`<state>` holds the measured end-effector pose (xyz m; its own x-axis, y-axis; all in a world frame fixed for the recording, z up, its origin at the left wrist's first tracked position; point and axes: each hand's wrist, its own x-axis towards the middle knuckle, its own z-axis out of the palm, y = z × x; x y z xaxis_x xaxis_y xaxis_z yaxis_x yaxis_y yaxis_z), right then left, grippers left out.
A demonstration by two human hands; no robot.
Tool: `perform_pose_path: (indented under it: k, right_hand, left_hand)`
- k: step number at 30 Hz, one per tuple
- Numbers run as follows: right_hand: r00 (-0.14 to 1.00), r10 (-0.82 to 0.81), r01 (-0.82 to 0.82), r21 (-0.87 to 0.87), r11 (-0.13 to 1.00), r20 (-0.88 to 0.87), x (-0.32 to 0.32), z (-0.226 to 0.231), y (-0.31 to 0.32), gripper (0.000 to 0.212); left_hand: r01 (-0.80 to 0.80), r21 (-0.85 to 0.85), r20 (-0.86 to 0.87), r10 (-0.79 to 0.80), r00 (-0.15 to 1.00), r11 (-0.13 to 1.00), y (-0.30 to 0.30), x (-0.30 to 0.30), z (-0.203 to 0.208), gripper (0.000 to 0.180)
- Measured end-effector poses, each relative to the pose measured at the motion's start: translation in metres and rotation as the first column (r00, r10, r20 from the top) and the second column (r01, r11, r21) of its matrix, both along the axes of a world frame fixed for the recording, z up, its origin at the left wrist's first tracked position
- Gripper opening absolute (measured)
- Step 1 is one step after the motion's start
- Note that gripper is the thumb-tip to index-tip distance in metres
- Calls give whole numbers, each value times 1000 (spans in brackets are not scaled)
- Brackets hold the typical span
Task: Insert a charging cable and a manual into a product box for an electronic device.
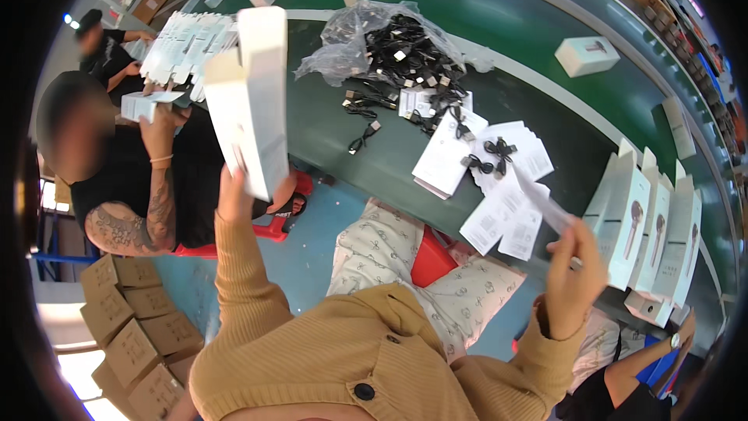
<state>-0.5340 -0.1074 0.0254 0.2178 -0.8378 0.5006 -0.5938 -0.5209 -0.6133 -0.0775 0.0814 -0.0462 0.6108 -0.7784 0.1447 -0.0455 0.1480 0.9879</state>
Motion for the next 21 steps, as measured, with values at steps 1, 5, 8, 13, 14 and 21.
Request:
perform_pose_path:
  k: [1, 5, 8, 13, 14, 21]
  right_hand:
    - [992, 1, -4, 24, 1000, 126, -6, 12, 0, 14]
    - [842, 95, -119, 11, 993, 531, -5, 70, 19, 16]
    - [752, 228, -335, 61, 940, 619, -1, 88, 23, 19]
    - [801, 204, -414, 273, 868, 563, 12, 85, 13, 23]
    - [808, 211, -438, 322, 839, 550, 13, 85, 10, 24]
    - [832, 285, -477, 350, 806, 476, 23, 74, -13, 11]
  left_hand:
    - [87, 58, 35, -89, 995, 995, 5, -11, -11, 77]
    - [347, 27, -105, -342, 934, 938, -14, -95, -10, 84]
    - [473, -88, -174, -481, 859, 877, -27, -127, -21, 84]
    - [579, -106, -166, -588, 791, 809, -33, -149, -18, 84]
    - [593, -111, -185, -603, 776, 797, -34, -151, -16, 84]
    - [652, -146, -259, -665, 700, 744, -33, -168, -20, 82]
